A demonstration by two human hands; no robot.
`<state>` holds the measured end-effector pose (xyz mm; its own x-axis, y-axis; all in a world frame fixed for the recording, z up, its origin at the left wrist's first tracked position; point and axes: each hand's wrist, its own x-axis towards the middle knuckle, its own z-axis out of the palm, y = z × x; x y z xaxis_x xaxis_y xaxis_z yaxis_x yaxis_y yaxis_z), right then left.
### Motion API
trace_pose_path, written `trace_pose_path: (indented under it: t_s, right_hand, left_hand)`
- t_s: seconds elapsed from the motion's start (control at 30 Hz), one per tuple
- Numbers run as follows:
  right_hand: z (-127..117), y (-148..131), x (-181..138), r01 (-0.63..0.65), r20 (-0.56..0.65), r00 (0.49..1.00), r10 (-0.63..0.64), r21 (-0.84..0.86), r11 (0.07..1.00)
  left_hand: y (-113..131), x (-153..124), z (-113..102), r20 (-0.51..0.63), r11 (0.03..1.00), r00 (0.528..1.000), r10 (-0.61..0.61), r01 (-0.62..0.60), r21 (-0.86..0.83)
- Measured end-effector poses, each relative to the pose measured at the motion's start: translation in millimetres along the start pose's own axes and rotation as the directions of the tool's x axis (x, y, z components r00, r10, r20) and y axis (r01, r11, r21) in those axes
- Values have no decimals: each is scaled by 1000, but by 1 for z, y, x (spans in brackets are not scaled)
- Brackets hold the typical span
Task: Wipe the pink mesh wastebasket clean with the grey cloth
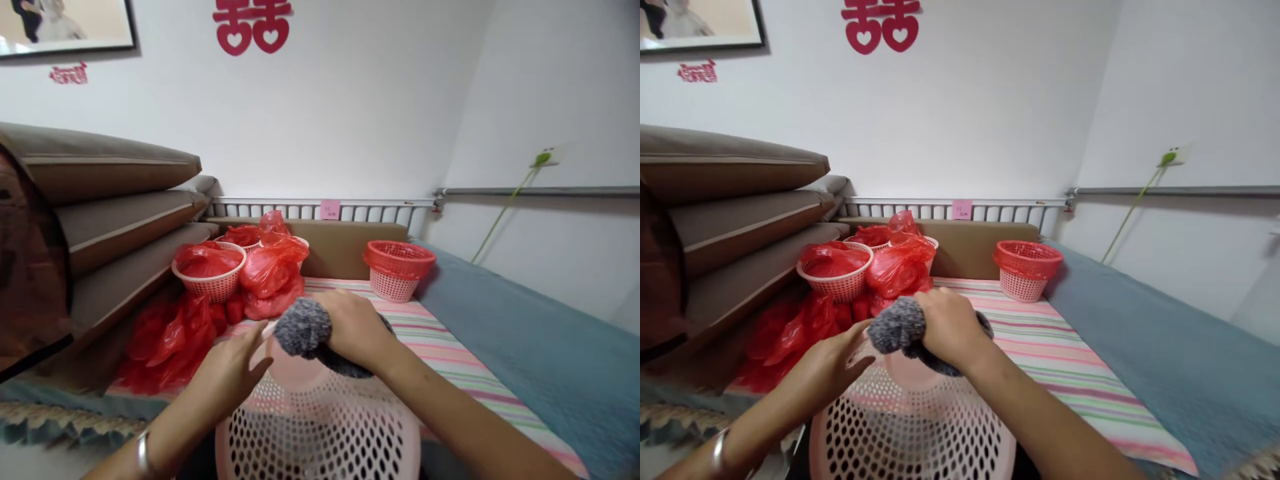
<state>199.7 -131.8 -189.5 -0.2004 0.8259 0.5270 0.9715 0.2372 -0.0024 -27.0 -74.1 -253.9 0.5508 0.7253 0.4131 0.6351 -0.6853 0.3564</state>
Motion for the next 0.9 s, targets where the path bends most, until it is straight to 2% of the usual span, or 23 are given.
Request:
trace_pose_path:
  t_s: [0.1,0.2,0.3,0.37,0.47,0.6,0.67,0.73,0.8,0.9]
  right_hand:
    - [-11,-12,20,58,85,995,-54,-53,997]
    - [7,-4,25,2,200,980,2,-21,1000]
    - [38,14,17,-163,270,949,162,-17,986]
    - [53,24,4,-283,263,925,273,0,959]
    - [62,30,-26,-390,214,906,366,80,917]
    - [62,32,-76,-512,157,858,490,173,841]
    - [58,34,-92,-551,132,834,535,194,812]
    - [49,34,-93,-555,91,832,548,182,812]
    - [34,28,-79,-508,53,861,506,144,849]
    - [12,10,-42,-328,16,945,328,87,941]
  left_hand:
    - [9,26,6,18,999,999,26,-25,-25]
    - [-1,31,25,33,991,999,16,-12,-131]
    - [-22,20,46,64,982,990,-122,129,-134]
    - [-38,7,56,107,967,971,-213,226,-120]
    - [-55,-16,61,114,944,957,-268,284,-165]
    - [-58,-39,57,104,945,952,-289,301,-130]
    - [-53,-39,51,128,950,944,-305,311,-28]
    - [-44,-27,40,139,958,949,-283,272,97]
    - [-31,-6,26,104,967,975,-197,176,183]
    - [-8,32,5,22,983,999,-41,36,183]
